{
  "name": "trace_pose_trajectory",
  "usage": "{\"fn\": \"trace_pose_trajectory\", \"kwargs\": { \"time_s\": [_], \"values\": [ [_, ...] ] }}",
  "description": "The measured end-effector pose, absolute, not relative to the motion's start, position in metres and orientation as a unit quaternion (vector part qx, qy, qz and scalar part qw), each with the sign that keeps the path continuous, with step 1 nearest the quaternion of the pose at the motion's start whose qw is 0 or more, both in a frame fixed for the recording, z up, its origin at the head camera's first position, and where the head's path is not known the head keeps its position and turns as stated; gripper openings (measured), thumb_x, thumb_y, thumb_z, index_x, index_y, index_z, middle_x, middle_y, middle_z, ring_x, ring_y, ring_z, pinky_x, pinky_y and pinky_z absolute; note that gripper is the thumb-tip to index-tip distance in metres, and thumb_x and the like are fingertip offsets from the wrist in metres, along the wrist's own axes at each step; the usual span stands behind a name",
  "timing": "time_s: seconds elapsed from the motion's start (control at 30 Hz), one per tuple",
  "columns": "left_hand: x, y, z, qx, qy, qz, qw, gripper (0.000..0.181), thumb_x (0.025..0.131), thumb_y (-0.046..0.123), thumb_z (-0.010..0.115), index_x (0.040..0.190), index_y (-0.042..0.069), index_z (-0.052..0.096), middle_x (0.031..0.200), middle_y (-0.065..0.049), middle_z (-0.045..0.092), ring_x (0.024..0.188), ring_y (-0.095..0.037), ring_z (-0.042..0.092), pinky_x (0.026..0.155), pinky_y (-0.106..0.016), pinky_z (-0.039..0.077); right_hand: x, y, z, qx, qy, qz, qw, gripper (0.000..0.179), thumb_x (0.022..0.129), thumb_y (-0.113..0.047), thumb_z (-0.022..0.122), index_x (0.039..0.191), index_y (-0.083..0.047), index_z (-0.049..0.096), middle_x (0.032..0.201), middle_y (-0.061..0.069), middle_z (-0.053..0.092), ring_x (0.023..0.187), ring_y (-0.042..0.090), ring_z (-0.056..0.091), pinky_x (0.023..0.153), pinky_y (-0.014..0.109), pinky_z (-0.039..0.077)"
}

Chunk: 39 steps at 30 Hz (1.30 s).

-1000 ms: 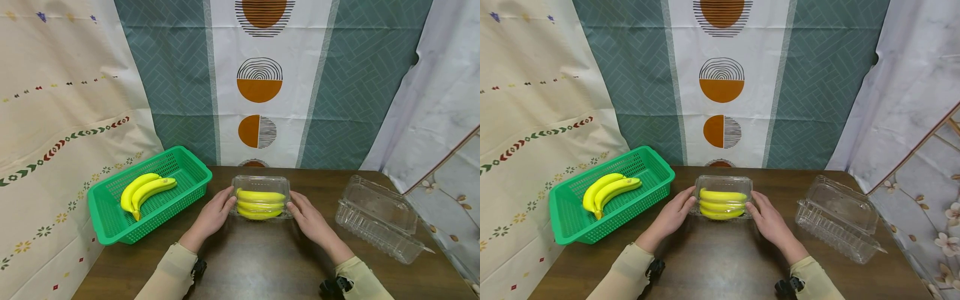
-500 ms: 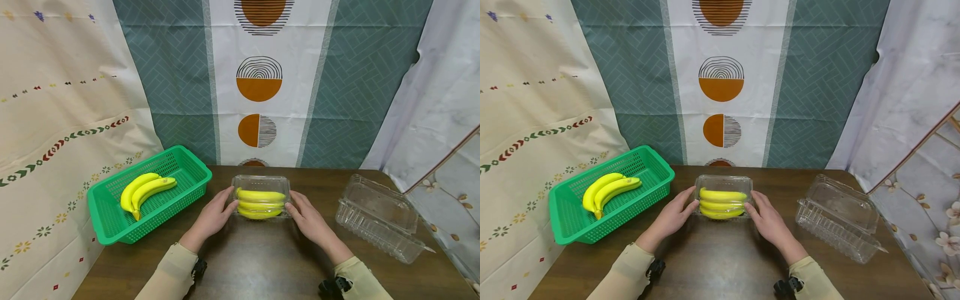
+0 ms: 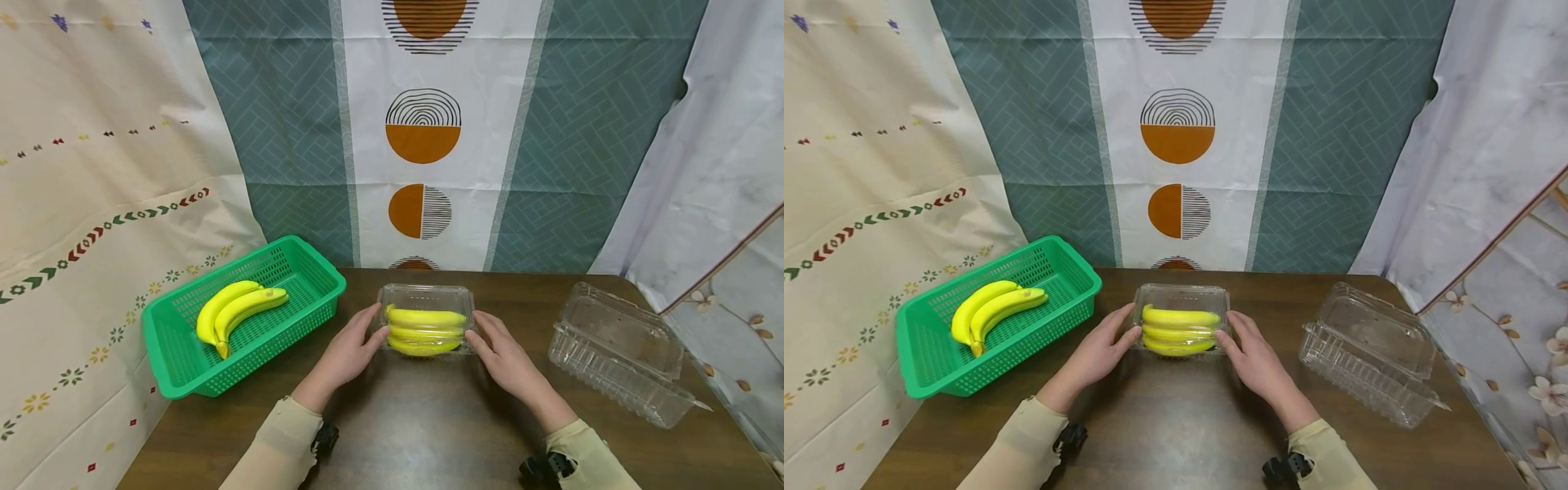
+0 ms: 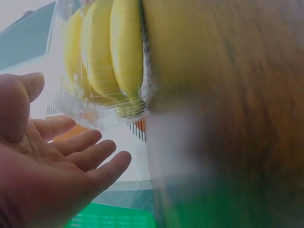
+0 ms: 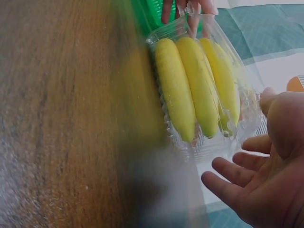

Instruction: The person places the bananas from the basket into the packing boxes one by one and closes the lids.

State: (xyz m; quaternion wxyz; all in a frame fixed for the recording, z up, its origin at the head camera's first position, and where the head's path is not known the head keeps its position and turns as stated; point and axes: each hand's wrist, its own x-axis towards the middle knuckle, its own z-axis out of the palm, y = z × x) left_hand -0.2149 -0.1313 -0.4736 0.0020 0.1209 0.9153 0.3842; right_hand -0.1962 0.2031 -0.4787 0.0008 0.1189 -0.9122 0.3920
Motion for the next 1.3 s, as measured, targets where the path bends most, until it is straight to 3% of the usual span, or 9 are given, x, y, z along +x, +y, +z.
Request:
{"fn": "trace_pose_trajectory", "kwargs": {
  "time_s": [0.3,0.63,0.8,1.0,1.3],
  "values": [
    [-0.214,-0.1332,-0.4729,0.102,0.914,0.393,0.004,0.062,0.115,0.04,0.062,0.168,0.013,0.047,0.167,-0.016,0.05,0.153,-0.038,0.049,0.122,-0.063,0.041,-0.1966,0.2058,-0.477,0.126,-0.904,0.409,-0.008,0.071,0.118,-0.046,0.051,0.171,-0.002,0.035,0.175,0.024,0.032,0.155,0.048,0.042,0.121,0.069,0.038],
    [-0.2119,-0.1314,-0.4707,0.079,0.92,0.385,0.011,0.058,0.114,0.034,0.063,0.167,0.012,0.049,0.165,-0.017,0.053,0.151,-0.039,0.051,0.121,-0.063,0.042,-0.1988,0.2053,-0.4742,0.125,-0.891,0.436,-0.016,0.06,0.117,-0.021,0.055,0.169,0.002,0.037,0.174,0.025,0.033,0.152,0.05,0.046,0.12,0.066,0.04],
    [-0.2107,-0.1304,-0.4707,0.064,0.919,0.388,0.011,0.058,0.113,0.03,0.063,0.166,0.011,0.05,0.162,-0.018,0.056,0.149,-0.04,0.053,0.12,-0.064,0.043,-0.1989,0.2023,-0.4747,0.116,-0.896,0.428,-0.007,0.059,0.116,-0.02,0.055,0.168,0.003,0.04,0.171,0.027,0.037,0.149,0.051,0.049,0.118,0.066,0.043],
    [-0.2118,-0.1275,-0.4735,0.051,0.919,0.391,0.007,0.056,0.112,0.027,0.063,0.162,0.006,0.051,0.147,-0.016,0.065,0.132,-0.034,0.063,0.113,-0.059,0.051,-0.1987,0.1996,-0.4728,0.09,-0.897,0.433,-0.023,0.062,0.114,-0.021,0.054,0.17,0.0,0.037,0.173,0.025,0.036,0.149,0.05,0.05,0.119,0.065,0.043],
    [-0.2108,-0.127,-0.4781,0.051,0.926,0.373,-0.004,0.038,0.112,0.027,0.064,0.14,0.001,0.068,0.132,-0.015,0.069,0.12,-0.033,0.067,0.106,-0.057,0.055,-0.1975,0.1977,-0.4716,0.042,-0.905,0.421,-0.042,0.07,0.113,-0.029,0.053,0.173,0.0,0.03,0.174,0.027,0.034,0.149,0.048,0.051,0.12,0.064,0.043]
  ]
}}
